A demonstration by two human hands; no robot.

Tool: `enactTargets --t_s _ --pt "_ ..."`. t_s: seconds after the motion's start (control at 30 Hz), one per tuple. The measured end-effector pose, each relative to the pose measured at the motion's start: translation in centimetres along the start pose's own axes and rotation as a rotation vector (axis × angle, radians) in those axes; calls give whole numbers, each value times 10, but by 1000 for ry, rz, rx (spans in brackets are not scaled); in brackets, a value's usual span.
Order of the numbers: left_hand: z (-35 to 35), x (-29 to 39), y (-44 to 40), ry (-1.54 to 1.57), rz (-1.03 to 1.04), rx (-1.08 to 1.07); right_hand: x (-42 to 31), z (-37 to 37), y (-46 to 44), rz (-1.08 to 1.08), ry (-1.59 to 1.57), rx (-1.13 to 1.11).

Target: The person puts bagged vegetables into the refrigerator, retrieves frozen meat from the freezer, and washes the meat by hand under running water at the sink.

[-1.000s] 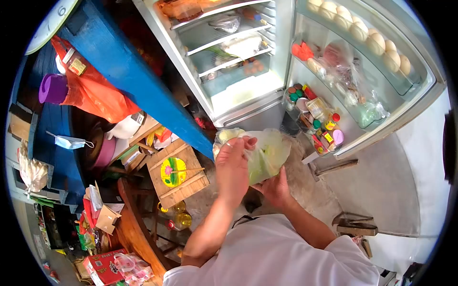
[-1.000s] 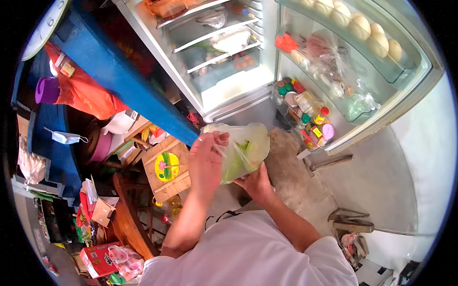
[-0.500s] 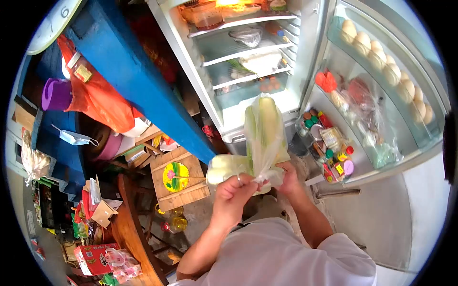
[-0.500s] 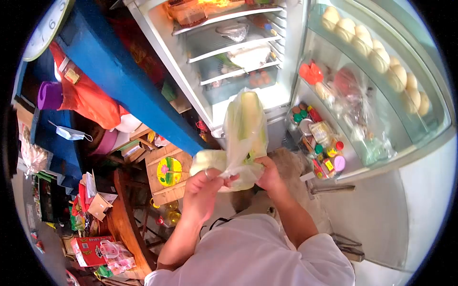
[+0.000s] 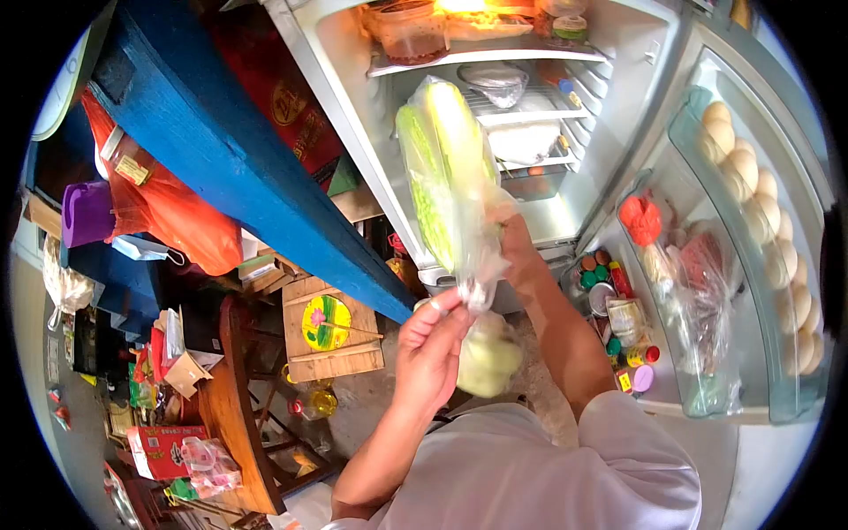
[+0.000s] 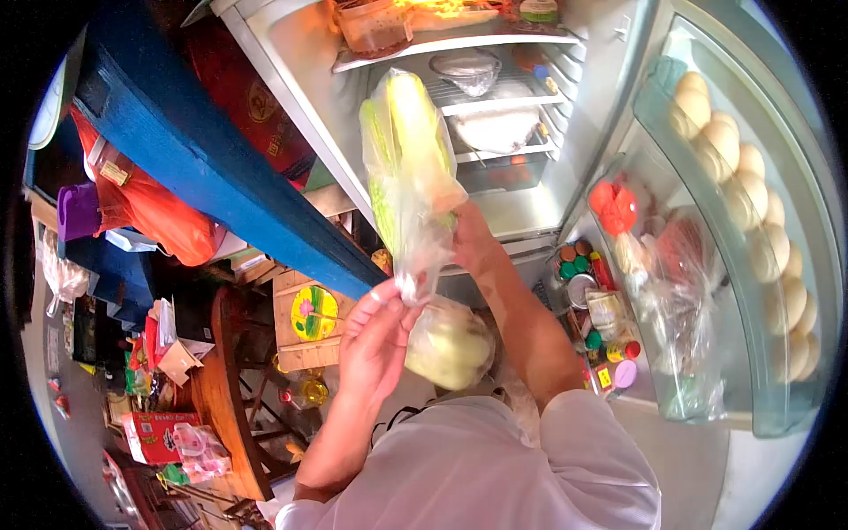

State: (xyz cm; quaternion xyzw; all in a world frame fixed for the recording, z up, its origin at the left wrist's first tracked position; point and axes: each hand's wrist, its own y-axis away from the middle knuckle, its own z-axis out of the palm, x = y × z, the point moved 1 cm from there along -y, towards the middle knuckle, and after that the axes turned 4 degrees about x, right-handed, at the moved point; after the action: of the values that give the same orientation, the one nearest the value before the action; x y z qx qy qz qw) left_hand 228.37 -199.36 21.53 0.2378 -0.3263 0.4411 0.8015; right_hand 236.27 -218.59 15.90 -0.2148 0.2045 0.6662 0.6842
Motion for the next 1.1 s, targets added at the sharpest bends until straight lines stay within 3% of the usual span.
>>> enactTargets --t_s 0.07,0.17,0.3,0.37,0.43,0.5,0.57,0.6,0.63,0.7,0.77,0.83,0.9,0.97,1.1 --pt "4 1 -10 66 17 20 -5 13 -12 -150 173 273" --pt "1 -3 -17 54 -5 38 -6 -43 -69 4 -16 134" --pt "-12 -5 -17 -18 -14 91 -38 -11 -103 6 -156 159" --pt "-16 -2 -16 -4 12 134 -57 -16 -148 102 -187 -11" --pt "-25 -1 -12 -13 4 126 -75 -8 -183 194 -133 86" --pt "-27 2 -9 -63 0 202 -85 -9 -219 191 -100 23" --pt "-37 4 -3 -84 -26 217 -91 -12 -245 66 95 47" --pt "-38 4 -1 -162 -32 267 -91 -10 -245 -107 317 144" --pt "-42 3 3 -159 -32 269 -96 -8 -246 -104 319 144" --pt "-56 3 9 -178 -69 306 -109 -8 -250 -216 926 546" --pt "-67 -1 20 -156 -69 341 -117 -26 -246 -273 980 543" --pt "-88 -5 32 -186 -102 385 -131 -27 -210 -274 1309 367" --pt "-98 -5 47 -176 -105 427 -148 -62 -189 -533 1325 415" --pt "-109 -6 60 -150 -112 476 -181 -123 -195 -793 1438 683" --pt "-133 -9 84 -151 -115 609 -207 -91 -163 -568 1121 915"
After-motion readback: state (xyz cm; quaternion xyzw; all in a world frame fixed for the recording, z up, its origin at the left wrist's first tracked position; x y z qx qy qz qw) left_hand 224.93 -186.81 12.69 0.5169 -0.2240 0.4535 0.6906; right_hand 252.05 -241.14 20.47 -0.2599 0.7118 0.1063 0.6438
